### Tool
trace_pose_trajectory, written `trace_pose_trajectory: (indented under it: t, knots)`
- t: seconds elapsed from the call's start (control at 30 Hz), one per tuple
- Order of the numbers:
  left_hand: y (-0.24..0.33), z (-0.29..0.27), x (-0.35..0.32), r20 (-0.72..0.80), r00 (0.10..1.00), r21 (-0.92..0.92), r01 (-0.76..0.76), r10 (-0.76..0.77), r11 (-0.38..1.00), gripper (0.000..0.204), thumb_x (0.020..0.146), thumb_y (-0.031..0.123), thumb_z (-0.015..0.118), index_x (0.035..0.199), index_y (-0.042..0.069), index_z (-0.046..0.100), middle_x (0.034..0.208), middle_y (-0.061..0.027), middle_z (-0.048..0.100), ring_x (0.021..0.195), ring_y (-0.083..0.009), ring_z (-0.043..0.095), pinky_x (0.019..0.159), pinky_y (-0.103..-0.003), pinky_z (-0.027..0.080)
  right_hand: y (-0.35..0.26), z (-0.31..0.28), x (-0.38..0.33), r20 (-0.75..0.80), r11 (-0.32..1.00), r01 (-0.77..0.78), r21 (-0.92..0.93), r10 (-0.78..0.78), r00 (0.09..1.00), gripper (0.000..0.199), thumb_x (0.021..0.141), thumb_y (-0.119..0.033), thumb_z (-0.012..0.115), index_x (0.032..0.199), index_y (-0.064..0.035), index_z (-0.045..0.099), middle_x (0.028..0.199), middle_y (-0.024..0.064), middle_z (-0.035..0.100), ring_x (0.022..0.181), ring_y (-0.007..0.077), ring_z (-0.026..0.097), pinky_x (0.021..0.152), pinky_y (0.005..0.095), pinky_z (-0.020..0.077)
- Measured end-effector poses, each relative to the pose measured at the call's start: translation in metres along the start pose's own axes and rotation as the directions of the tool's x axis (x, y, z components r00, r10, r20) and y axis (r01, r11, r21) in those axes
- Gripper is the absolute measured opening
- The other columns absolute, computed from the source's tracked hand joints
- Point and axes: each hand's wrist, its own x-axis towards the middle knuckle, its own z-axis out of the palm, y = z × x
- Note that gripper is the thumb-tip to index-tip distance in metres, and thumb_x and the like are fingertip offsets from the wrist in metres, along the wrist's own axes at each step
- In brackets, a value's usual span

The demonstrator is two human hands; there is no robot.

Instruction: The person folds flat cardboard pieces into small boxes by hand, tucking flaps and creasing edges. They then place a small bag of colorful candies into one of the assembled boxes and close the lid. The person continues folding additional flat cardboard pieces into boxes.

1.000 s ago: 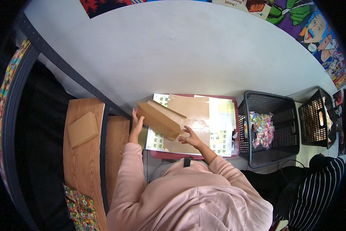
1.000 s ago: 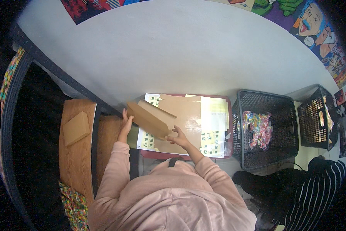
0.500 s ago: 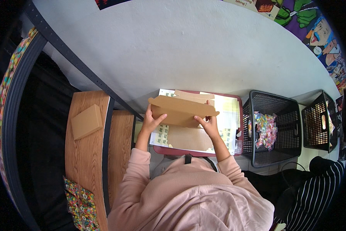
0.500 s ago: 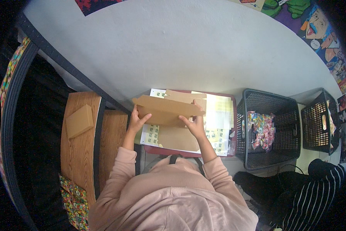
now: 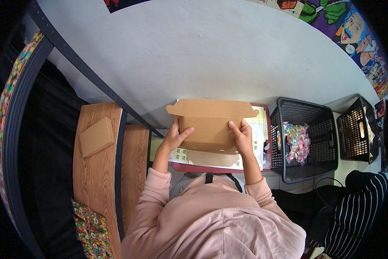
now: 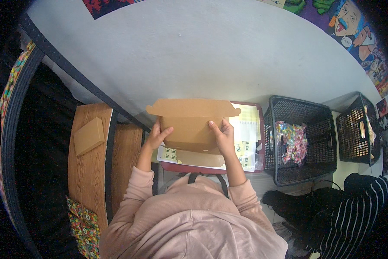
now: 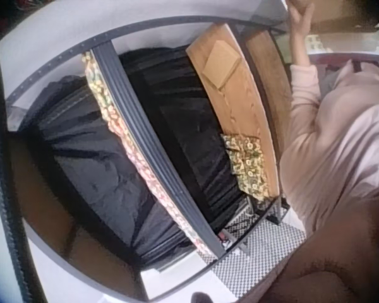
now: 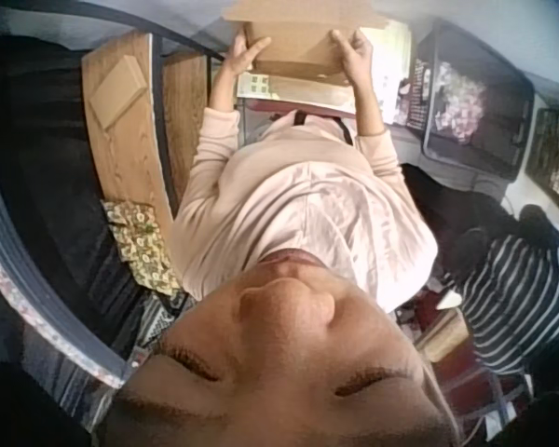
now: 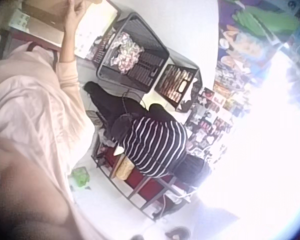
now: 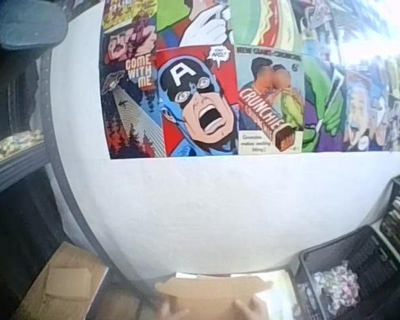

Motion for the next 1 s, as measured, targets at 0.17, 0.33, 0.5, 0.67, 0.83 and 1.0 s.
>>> trace_pose_trajectory:
  t: [0.17,0.33,0.5,0.67,0.83,1.0]
  knots:
    - [0.001,0.004,-0.003,-0.287,0.946,0.525,0.026,0.148,0.851,0.082,0.075,0.029,0.059,0.126,-0.002,0.003,0.129,-0.0211,0.019,0.121,-0.0299,0.020,0.099,-0.039,0.016,-0.004,-0.005,0.001,-0.093,0.999,0.053,0.002,-0.053,0.994,0.021,0.079,-0.008,0.056,0.097,0.0034,0.053,0.089,0.0078,0.059,0.078,0.0108,0.054,0.070,0.0228,0.0414]
    - [0.026,0.029,-0.008,-0.219,0.915,0.669,-0.111,0.338,0.734,0.070,0.081,0.027,0.051,0.128,-0.007,0.011,0.132,-0.0264,0.015,0.122,-0.0379,0.019,0.099,-0.043,0.017,-0.005,0.002,-0.004,-0.159,0.984,0.176,-0.008,-0.175,0.972,0.020,0.079,-0.008,0.057,0.095,0.0040,0.053,0.088,0.0078,0.059,0.078,0.0103,0.053,0.070,0.0224,0.0412]
    - [0.028,0.037,-0.005,-0.221,0.948,0.431,-0.116,0.229,0.895,0.061,0.084,0.021,0.047,0.128,-0.007,0.015,0.130,-0.0252,0.025,0.122,-0.0321,0.026,0.099,-0.037,0.022,-0.017,0.005,-0.009,-0.067,0.985,0.164,-0.060,-0.168,0.984,0.020,0.080,-0.009,0.057,0.094,0.0039,0.053,0.086,0.0076,0.059,0.077,0.0100,0.053,0.068,0.0227,0.0412]
    - [0.035,0.033,-0.003,-0.161,0.976,0.083,-0.132,0.144,0.988,0.052,0.084,0.017,0.049,0.124,-0.008,0.027,0.118,-0.0230,0.043,0.111,-0.0271,0.043,0.092,-0.034,0.033,-0.025,-0.006,-0.003,-0.045,0.979,0.180,-0.092,-0.185,0.982,0.020,0.079,-0.010,0.057,0.093,0.0035,0.053,0.085,0.0073,0.059,0.077,0.0100,0.053,0.068,0.0227,0.0410]
    - [0.042,0.038,-0.003,-0.132,0.985,0.038,-0.108,0.112,0.993,0.048,0.083,0.012,0.051,0.123,-0.007,0.031,0.113,-0.0195,0.048,0.105,-0.0215,0.048,0.088,-0.030,0.037,-0.029,-0.010,0.002,-0.018,0.981,0.156,-0.119,-0.159,0.987,0.021,0.080,-0.010,0.055,0.096,0.0037,0.052,0.087,0.0076,0.059,0.078,0.0108,0.053,0.069,0.0231,0.0409]
    - [0.047,0.043,-0.004,-0.101,0.990,-0.092,-0.109,0.100,0.990,0.042,0.085,0.006,0.047,0.121,-0.006,0.031,0.113,-0.0127,0.047,0.103,-0.0151,0.045,0.087,-0.027,0.036,-0.030,-0.011,0.012,0.002,0.989,0.133,-0.071,-0.133,0.991,0.023,0.081,-0.009,0.053,0.099,0.0040,0.050,0.091,0.0088,0.058,0.081,0.0119,0.054,0.072,0.0236,0.0413]
